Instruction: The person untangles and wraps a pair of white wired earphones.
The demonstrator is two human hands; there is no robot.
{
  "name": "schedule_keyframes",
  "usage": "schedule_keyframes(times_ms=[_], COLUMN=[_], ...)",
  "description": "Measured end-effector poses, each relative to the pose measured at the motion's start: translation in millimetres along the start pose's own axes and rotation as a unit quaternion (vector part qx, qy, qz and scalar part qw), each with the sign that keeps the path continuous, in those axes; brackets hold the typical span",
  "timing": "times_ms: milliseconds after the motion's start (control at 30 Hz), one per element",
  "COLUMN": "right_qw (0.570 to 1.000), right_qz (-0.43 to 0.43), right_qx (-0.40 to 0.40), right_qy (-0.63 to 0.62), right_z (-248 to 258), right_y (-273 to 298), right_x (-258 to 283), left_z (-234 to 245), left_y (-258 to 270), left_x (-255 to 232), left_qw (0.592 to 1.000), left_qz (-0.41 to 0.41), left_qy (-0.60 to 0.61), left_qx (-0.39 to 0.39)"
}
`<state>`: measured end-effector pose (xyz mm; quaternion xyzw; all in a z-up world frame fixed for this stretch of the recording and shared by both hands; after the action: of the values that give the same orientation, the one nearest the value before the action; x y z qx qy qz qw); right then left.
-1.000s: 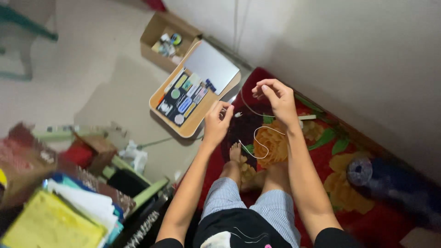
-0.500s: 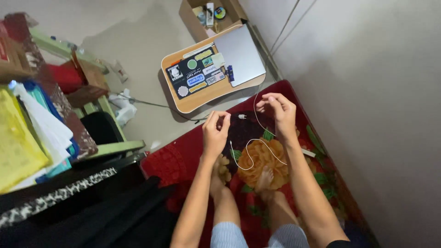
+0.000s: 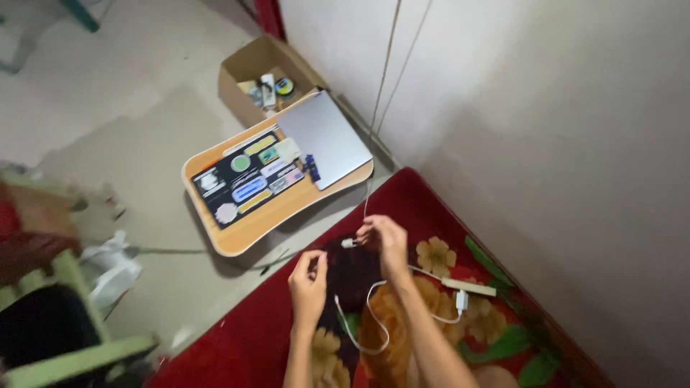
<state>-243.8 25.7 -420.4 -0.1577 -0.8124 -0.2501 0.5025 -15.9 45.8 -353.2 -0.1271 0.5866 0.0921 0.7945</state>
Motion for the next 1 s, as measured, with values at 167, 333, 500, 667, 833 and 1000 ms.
schedule_keyframes(times_ms=[167,333,500,667,833,1000], right_qw=[1.0,0.997,0.999,0.999,0.881,0.792], right_qz=[-0.019,0.059,0.0,0.021,0.252,0.379], right_qx=[-0.01,0.006,-0.016,-0.014,-0.061,-0.008], right_qy=[-0.019,0.057,0.033,0.033,0.396,0.479], right_z=[55.7,100.4,138.9,161.6,158.1,98.5], right_y=[-29.4,-95.6,-103.1,-136.5,-198.6,-252.5], right_x=[-138.3,-265.2,-353.4,-407.1,-431.0,-452.4], left_z=[-51.4,-102.3,-132.8,-158.7,-160.9,-141.3], left_y=[16.7,8.4,22.0,23.1,32.2,30.2], left_x=[134.1,245.0,308.8,363.7,400.0,404.6], left_qw=[1.0,0.996,0.992,0.998,0.999,0.998], left_qz=[0.003,-0.055,-0.058,-0.013,0.014,0.009], left_qy=[-0.017,-0.073,-0.113,-0.058,-0.022,-0.031], left_qx=[0.012,-0.022,-0.024,-0.019,-0.021,-0.049])
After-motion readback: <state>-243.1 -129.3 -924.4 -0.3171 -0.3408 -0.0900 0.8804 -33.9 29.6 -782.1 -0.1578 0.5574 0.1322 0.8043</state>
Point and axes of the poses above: each hand's wrist, its own y-axis away from the middle knuckle, its own z-axis out of the back of the hand, x = y × z, the point moved 10 cm from there along -y, towards the middle knuckle, and after that the axes turned 13 degrees about -x, right-handed, at the moved point
